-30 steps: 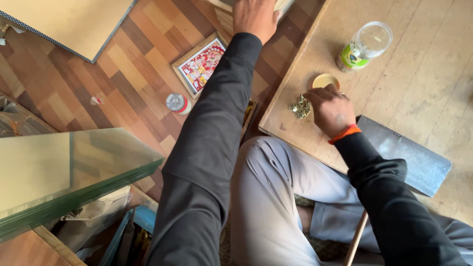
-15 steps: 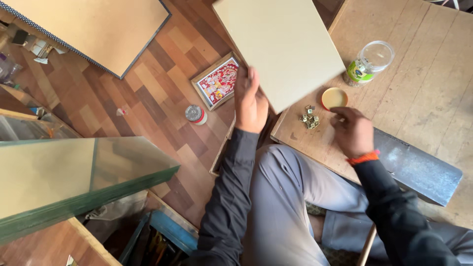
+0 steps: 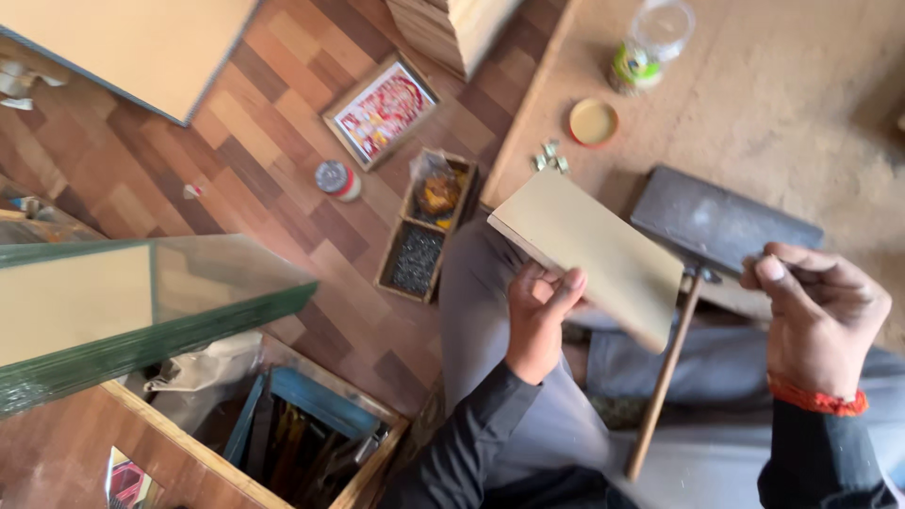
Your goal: The person assembles picture frames by placing metal corner brackets on the edges of rectangular boards and tapping them with a hammer. They handle multiple boards and brackets, positioning each bracket and securing it before moving to the next.
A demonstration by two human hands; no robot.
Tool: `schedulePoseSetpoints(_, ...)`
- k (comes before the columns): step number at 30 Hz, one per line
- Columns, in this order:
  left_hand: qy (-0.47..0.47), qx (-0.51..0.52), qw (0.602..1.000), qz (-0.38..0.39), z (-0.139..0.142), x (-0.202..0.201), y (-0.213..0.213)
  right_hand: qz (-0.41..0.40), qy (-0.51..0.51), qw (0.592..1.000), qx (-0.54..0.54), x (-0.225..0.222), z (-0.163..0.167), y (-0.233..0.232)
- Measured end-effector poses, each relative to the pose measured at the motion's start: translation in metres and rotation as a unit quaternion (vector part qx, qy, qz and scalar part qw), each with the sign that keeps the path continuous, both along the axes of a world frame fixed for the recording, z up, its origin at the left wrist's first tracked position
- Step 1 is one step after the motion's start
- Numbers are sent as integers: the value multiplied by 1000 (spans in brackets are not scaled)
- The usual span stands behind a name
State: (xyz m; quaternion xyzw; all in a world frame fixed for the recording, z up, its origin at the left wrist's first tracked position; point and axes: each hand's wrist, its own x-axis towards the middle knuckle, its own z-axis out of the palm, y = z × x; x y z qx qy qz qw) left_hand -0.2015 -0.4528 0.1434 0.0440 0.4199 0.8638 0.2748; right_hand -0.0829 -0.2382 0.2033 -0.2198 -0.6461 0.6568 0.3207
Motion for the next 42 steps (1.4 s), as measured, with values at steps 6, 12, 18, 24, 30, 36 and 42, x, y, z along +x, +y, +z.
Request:
schedulePoseSetpoints(6,-96,-23,995,24,-9,27,51,44,-138,951,274,3,40,-25)
schedulePoseSetpoints(12,-80,-13,997,-14,-21,8,71,90,-166,911,366,-36,41,-25)
schedulePoseSetpoints(18,-35,24,999,-16,-34,-14,80,123,-170,892,401,-69,26,-14)
schedulePoseSetpoints(24,-10,46,999,-5,-42,-24,89,120,-176,792,572,-84,25,-18)
schedulePoseSetpoints(30,-2,17,1000,-8,-42,-31,95,138,-191,737,633,-93,32,-19)
schedulePoseSetpoints(36,-8,9,1000,-11,-45,-31,96,124,-167,808,551,-100,34,-21)
schedulePoseSetpoints(42,9,7,1000,15,-53,-31,103,140,-264,638,710,-106,51,-38)
